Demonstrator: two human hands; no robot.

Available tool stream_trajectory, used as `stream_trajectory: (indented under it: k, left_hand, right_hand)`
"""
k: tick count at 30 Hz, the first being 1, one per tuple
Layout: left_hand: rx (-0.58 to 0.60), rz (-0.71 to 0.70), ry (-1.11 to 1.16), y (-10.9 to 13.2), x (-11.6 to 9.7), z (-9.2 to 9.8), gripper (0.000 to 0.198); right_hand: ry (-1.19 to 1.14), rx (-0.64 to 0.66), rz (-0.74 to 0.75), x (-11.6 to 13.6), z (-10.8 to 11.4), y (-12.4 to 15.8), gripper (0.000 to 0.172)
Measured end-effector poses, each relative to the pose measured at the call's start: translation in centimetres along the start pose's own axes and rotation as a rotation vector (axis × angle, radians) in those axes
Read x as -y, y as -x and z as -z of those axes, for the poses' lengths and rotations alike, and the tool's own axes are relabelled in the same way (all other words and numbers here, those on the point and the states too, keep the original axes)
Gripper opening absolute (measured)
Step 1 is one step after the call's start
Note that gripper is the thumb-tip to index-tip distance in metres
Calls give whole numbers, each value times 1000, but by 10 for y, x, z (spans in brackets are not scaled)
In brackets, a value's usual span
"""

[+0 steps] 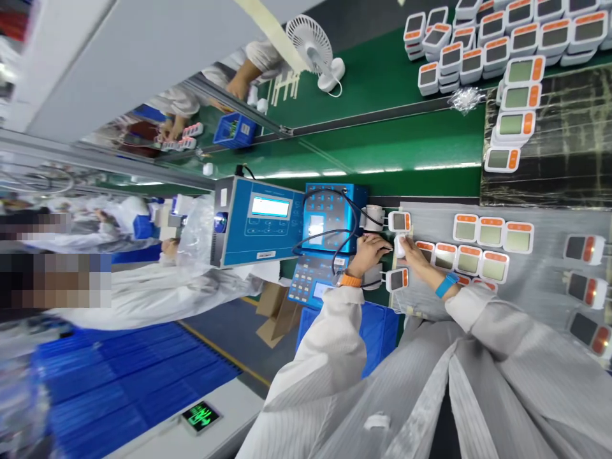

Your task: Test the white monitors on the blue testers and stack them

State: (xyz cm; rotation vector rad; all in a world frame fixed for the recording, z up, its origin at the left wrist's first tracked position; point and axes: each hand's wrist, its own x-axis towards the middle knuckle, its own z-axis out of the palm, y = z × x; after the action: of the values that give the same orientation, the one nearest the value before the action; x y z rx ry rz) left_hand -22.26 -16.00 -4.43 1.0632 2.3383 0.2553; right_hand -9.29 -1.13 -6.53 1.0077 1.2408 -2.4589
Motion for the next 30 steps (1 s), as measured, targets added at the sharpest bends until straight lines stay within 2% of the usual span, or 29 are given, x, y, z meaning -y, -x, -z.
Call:
stream_trajectory:
  k: [3, 6, 9, 13, 20, 26, 30]
  left_hand:
    - [-12, 26, 69, -3, 4, 4, 16]
    - [-86, 83, 152, -5, 4, 3, 11]
    - [-170, 122, 200, -6, 1, -1, 9]
    - [-206, 131, 199, -4, -5, -3, 8]
    - [-236, 151, 197, -1, -12, -5, 12]
    - [-327, 192, 144, -1, -21, -13, 15]
    - [-343, 172, 115, -1, -23, -17, 21]
  right_hand:
    - [-1, -24, -31, -4, 1, -4, 49]
    - [7, -16, -61, -4, 2, -8, 46]
    - [8, 10, -123, -6, 0, -12, 48]
    - [-8, 0, -194, -8, -2, -16, 47]
    - [-24, -6, -173, -10, -3, -19, 46]
    - [-6, -40, -174, -11, -4, -21, 52]
    - [27, -73, -159, -10, -6, -22, 53]
